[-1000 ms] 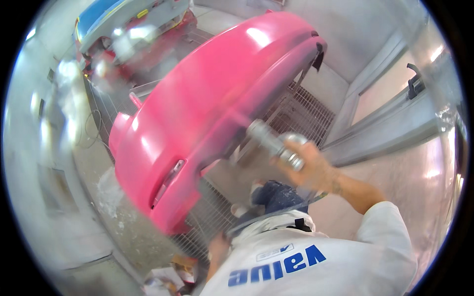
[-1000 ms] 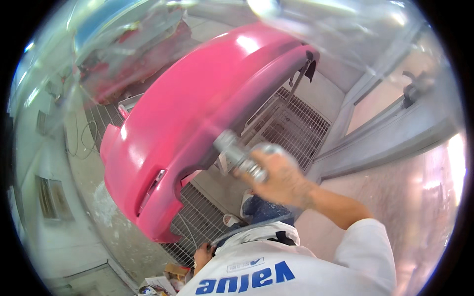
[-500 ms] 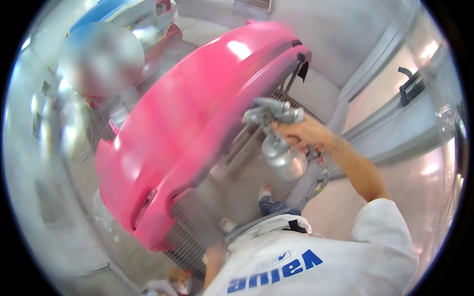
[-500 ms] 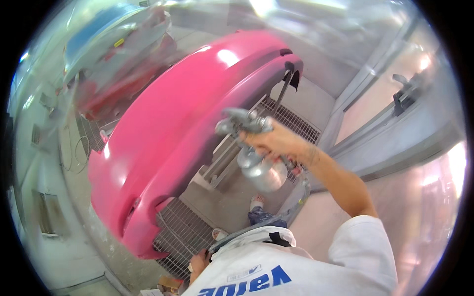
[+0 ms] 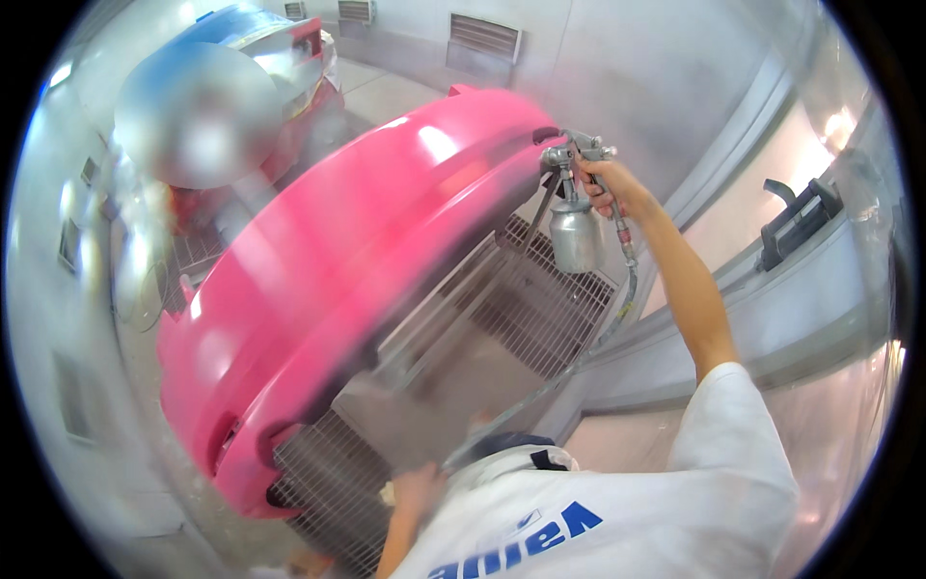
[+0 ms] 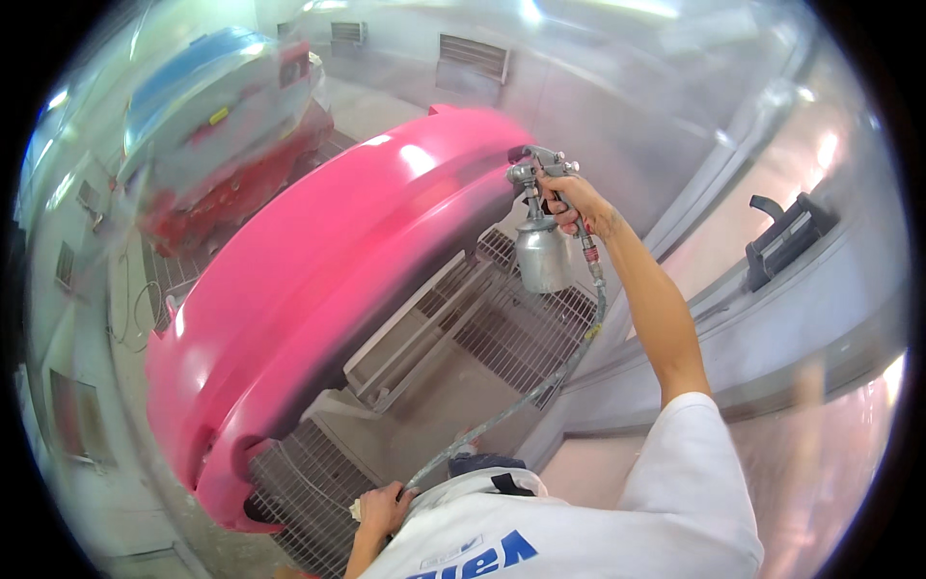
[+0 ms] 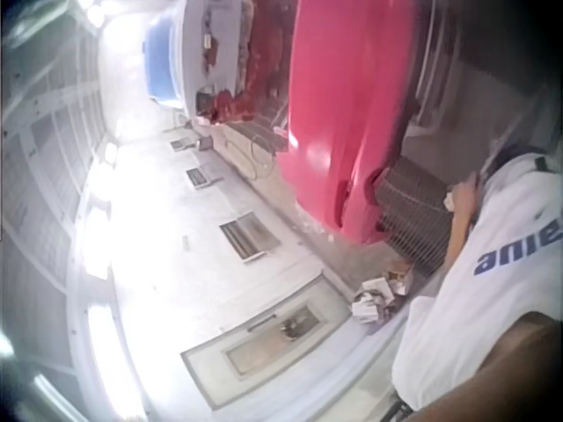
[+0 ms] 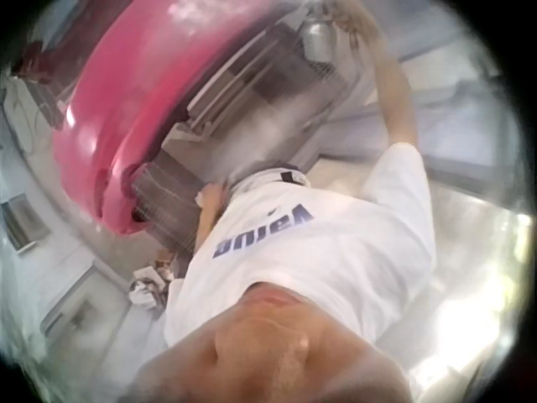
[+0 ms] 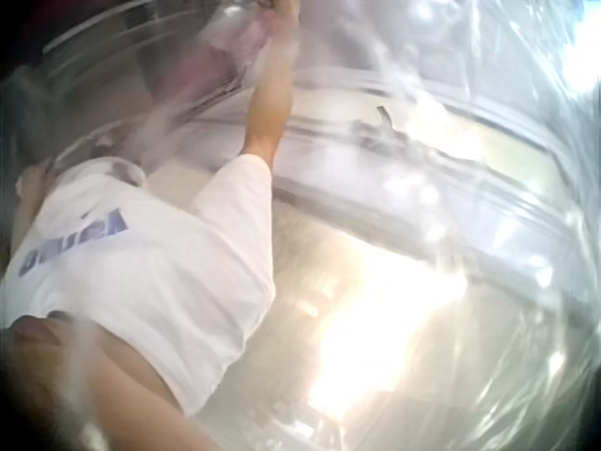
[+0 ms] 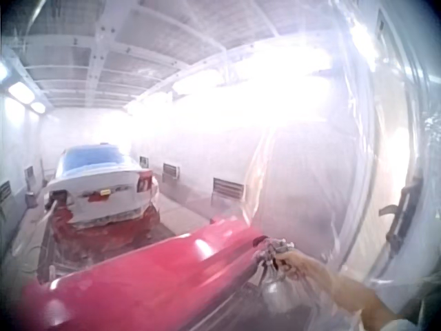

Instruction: The person wipes a grey car bumper with a cloth, then uses a spray gun to apply pink paint to the bumper. They continue to spray the bumper from various angles, ensuring even coverage.

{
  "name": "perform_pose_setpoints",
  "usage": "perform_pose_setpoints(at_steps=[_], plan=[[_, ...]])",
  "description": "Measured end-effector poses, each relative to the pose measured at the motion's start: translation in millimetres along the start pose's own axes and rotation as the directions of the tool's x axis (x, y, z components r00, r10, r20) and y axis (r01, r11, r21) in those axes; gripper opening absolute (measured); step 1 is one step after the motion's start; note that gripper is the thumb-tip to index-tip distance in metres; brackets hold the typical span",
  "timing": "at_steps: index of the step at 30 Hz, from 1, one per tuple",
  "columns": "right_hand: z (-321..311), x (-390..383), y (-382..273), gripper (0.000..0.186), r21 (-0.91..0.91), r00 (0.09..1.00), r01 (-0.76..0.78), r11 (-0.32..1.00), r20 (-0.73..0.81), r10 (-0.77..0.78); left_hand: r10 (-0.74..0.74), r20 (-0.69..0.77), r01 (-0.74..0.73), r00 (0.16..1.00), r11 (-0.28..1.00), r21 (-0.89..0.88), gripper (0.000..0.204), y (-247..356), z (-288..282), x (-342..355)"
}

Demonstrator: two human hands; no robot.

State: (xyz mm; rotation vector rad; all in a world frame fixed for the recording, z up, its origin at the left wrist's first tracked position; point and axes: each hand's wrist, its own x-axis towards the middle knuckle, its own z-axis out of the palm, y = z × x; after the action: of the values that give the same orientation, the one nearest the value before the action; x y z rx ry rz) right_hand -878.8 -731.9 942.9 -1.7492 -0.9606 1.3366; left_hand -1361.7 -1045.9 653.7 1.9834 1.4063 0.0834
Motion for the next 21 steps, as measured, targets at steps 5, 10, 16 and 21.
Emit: perform_pose_setpoints(at_steps=[5,10,16,21], plan=[[-47.8,39.9,4.4,0.034,0.084,0.999,0.035,0.996,-0.017,-0.034,0.035,-0.068,-0.039,0.997,0.998,-0.049,0.044,20.0,-5.6,2.9],[-63.3,52.5,17.3,0.034,0.166,0.987,0.086,0.982,-0.151,-0.060,-0.173,0.122,0.180,0.977,0.983,-0.047,0.044,26.1,-27.2,2.1],[6.0,2.7,57.3,0.037,-0.048,0.831,0.199,0.979,-0.522,-0.195,-0.350,-0.076,0.333,0.934,0.926,-0.178,0.039,-9.1,-15.9,-19.7],[133.0,-106.0,93.8,0.025,-0.248,0.910,0.329,0.911,-0.175,-0.376,-0.327,-0.275,0.295,0.904,0.944,-0.151,0.039,-41.5,-7.6,-63.8]])
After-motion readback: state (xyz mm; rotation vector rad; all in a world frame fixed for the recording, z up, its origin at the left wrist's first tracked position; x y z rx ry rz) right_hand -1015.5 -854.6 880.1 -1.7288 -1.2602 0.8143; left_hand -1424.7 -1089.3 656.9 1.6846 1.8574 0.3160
